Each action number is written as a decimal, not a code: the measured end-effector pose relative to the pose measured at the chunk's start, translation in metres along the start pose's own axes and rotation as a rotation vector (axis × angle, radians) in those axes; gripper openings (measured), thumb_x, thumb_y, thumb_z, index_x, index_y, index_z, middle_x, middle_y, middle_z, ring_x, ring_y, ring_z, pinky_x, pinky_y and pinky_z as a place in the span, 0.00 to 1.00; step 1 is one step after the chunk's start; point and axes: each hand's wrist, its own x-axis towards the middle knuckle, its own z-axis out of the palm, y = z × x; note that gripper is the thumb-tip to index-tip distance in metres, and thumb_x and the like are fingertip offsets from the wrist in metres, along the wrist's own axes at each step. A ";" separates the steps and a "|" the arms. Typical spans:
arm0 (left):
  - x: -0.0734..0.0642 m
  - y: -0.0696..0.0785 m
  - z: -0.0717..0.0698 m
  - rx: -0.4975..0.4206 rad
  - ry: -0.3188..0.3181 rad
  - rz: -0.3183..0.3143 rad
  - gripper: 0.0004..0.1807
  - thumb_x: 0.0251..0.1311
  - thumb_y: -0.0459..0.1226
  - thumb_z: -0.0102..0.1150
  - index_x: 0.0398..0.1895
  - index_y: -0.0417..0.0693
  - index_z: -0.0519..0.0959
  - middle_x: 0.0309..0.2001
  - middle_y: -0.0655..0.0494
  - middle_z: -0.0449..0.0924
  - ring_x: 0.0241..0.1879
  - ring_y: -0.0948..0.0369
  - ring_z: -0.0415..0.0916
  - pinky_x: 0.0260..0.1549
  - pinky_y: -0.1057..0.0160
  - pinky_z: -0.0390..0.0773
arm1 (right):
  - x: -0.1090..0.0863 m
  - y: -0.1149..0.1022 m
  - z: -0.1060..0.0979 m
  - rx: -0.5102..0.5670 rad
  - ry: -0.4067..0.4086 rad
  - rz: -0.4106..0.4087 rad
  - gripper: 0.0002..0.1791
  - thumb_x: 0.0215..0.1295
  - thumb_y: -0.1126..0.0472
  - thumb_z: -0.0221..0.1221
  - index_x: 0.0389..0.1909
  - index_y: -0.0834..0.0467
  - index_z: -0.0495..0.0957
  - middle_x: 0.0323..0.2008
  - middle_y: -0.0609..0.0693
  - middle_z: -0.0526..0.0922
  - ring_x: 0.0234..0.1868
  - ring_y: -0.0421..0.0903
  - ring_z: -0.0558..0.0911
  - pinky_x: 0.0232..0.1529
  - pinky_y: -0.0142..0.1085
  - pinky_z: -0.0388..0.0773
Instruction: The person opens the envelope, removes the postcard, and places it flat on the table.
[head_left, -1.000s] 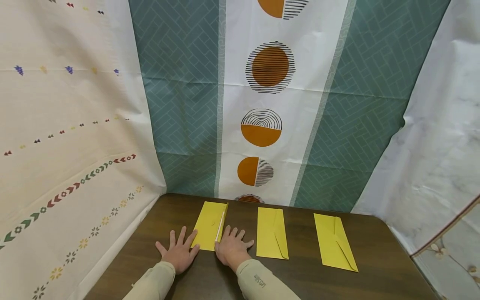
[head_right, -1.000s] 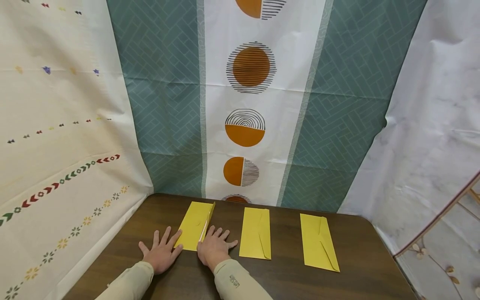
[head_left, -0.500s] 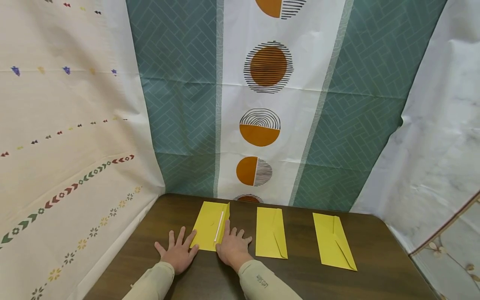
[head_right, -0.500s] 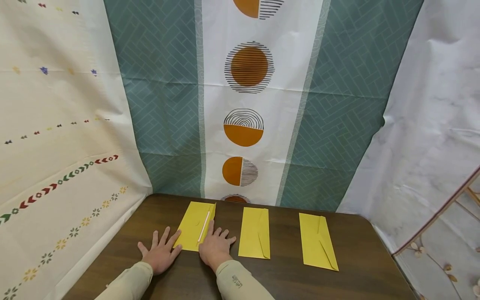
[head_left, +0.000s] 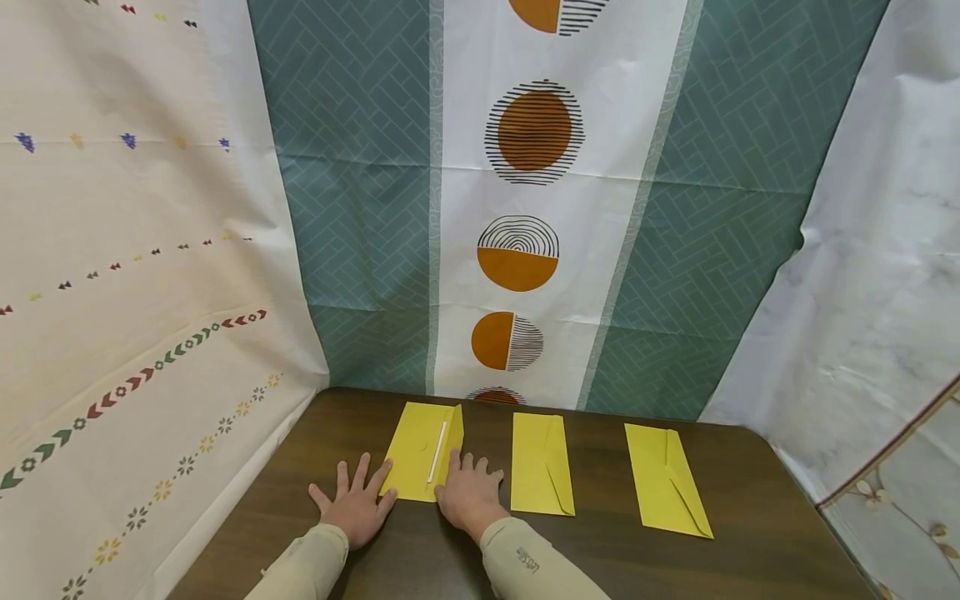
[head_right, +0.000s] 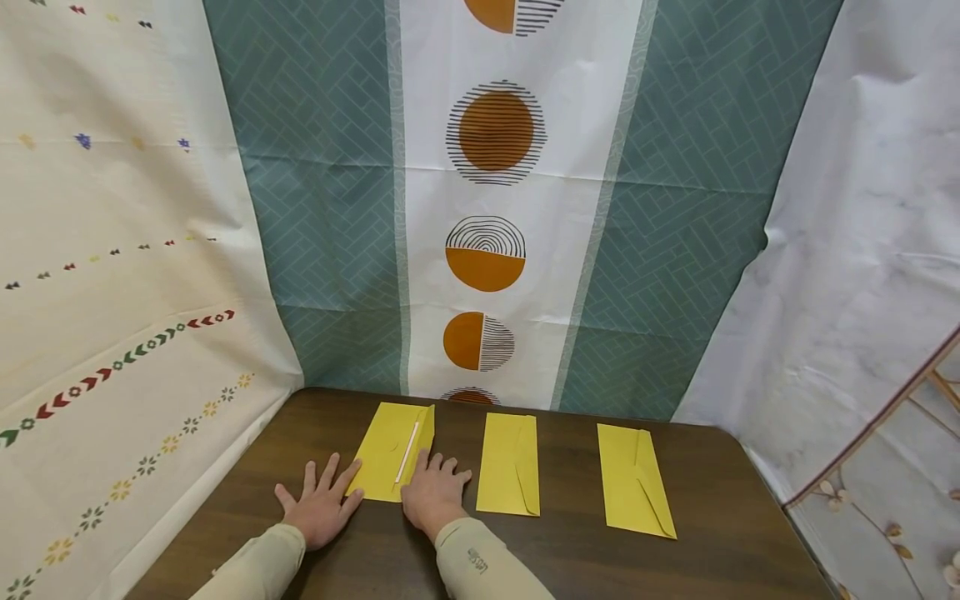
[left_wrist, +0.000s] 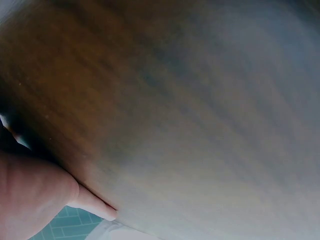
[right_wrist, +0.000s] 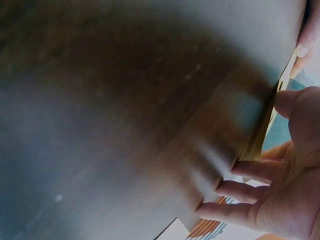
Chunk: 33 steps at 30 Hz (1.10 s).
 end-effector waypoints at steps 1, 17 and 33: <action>0.000 0.001 -0.001 0.000 0.000 0.001 0.35 0.81 0.59 0.45 0.85 0.59 0.61 0.87 0.37 0.47 0.82 0.22 0.35 0.60 0.07 0.24 | 0.000 0.001 0.000 -0.006 0.000 0.000 0.40 0.77 0.37 0.57 0.80 0.55 0.65 0.75 0.58 0.74 0.75 0.63 0.73 0.71 0.68 0.71; 0.000 0.001 0.002 0.008 -0.007 0.006 0.36 0.80 0.61 0.44 0.85 0.60 0.61 0.87 0.37 0.47 0.82 0.22 0.35 0.60 0.07 0.24 | 0.000 0.012 0.003 -0.033 0.008 -0.021 0.39 0.75 0.32 0.57 0.75 0.54 0.73 0.75 0.58 0.73 0.73 0.60 0.73 0.72 0.64 0.71; 0.012 0.021 0.000 0.069 0.092 0.085 0.39 0.74 0.54 0.60 0.74 0.32 0.71 0.80 0.29 0.62 0.79 0.27 0.56 0.67 0.12 0.49 | 0.003 0.010 0.003 -0.056 0.004 -0.017 0.39 0.72 0.30 0.59 0.73 0.51 0.75 0.73 0.58 0.75 0.71 0.59 0.75 0.68 0.65 0.75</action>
